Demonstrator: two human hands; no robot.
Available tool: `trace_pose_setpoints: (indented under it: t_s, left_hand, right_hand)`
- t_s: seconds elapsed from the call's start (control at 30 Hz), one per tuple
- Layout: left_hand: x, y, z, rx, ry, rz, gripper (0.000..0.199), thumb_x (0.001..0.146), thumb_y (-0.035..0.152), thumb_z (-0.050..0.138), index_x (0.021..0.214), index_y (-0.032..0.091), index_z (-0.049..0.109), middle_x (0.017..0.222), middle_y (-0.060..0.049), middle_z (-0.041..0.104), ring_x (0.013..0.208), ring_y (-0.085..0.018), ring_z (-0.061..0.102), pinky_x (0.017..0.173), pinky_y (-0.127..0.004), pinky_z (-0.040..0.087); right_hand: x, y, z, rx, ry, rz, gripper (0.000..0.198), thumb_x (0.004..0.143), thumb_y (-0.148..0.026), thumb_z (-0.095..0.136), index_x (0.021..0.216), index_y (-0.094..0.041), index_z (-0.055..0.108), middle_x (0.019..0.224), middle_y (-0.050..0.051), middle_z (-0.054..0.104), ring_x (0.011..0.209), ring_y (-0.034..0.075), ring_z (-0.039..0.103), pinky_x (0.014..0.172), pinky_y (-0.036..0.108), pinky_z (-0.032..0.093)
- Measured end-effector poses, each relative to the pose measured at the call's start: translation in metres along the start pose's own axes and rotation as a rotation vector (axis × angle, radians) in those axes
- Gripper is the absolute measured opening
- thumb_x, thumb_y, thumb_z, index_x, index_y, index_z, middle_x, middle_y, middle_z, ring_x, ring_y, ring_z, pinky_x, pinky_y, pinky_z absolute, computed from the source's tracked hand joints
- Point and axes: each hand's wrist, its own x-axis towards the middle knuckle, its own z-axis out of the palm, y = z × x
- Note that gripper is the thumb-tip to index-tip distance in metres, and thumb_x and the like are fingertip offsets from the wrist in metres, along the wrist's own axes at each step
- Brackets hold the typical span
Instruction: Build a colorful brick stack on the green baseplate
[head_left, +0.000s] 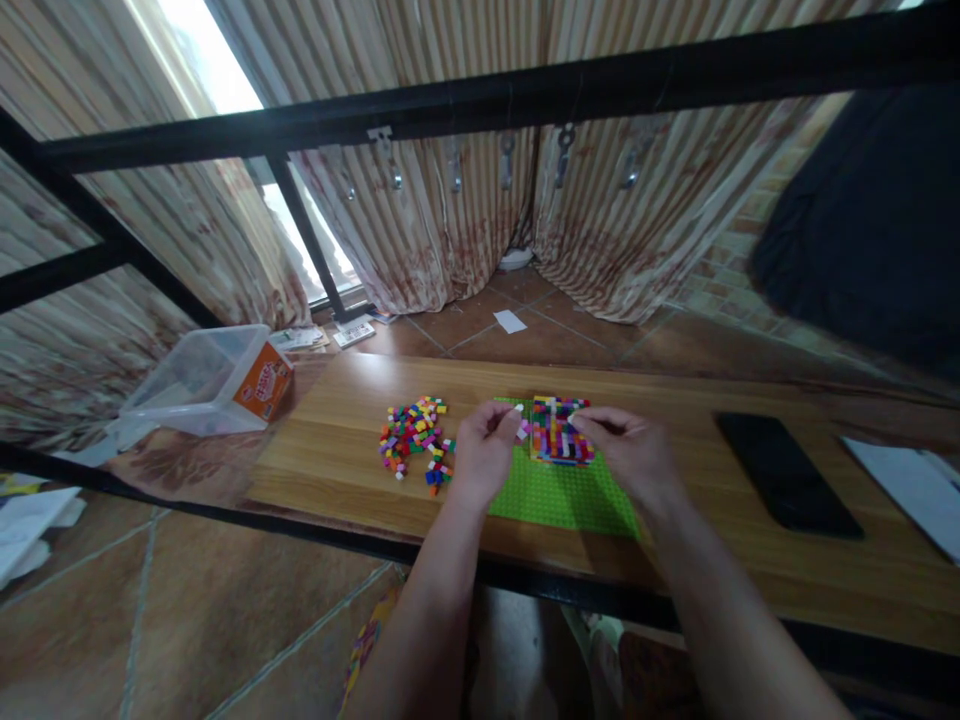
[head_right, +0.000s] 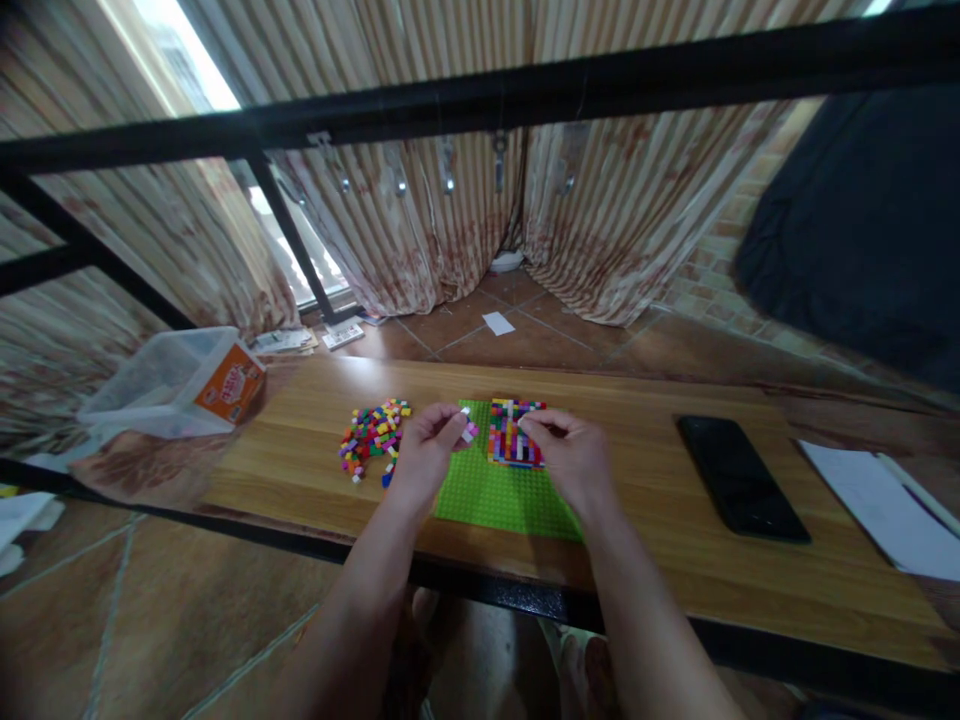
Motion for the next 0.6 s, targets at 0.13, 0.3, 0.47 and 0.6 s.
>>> trace_pose_setpoints:
  t_s: [0.13,0.3,0.47,0.6]
  left_hand:
    - [0.004,0.000,-0.004,0.010,0.045,-0.009,0.011,0.078,0.026,0.066,0.072,0.017,0.063,0.062,0.003,0.059,0.058,-0.010,0.054,0.059,-0.022,0.044]
    - [0.004,-0.004,-0.005,0.038,0.021,0.013,0.012,0.079,0.027,0.065,0.073,0.017,0.063,0.062,0.003,0.058,0.058,-0.010,0.054,0.059,-0.022,0.043]
    - [0.003,-0.008,-0.006,0.055,-0.017,0.023,0.013,0.081,0.028,0.065,0.076,0.017,0.063,0.064,0.001,0.060,0.060,-0.011,0.054,0.060,-0.023,0.043]
    - [0.004,-0.008,-0.005,0.053,-0.010,0.033,0.013,0.081,0.027,0.065,0.075,0.016,0.063,0.065,0.002,0.060,0.059,-0.010,0.053,0.059,-0.022,0.042]
  right_hand:
    - [0.000,0.008,0.000,-0.331,-0.036,-0.199,0.020,0.077,-0.039,0.067,0.078,-0.023,0.079,0.081,0.005,0.073,0.071,0.020,0.063,0.070,0.034,0.048]
    - [-0.007,0.005,0.013,-0.580,-0.055,-0.333,0.022,0.083,-0.029,0.059,0.082,-0.021,0.079,0.090,0.008,0.072,0.080,0.021,0.065,0.077,0.035,0.048]
    - [-0.009,0.007,0.020,-0.642,-0.055,-0.392,0.024,0.087,-0.030,0.056,0.083,-0.023,0.079,0.091,0.008,0.073,0.081,0.022,0.066,0.078,0.036,0.049]
    - [-0.009,0.012,0.021,-0.614,-0.014,-0.388,0.023,0.086,-0.032,0.058,0.081,-0.023,0.078,0.090,0.007,0.074,0.081,0.022,0.067,0.079,0.036,0.050]
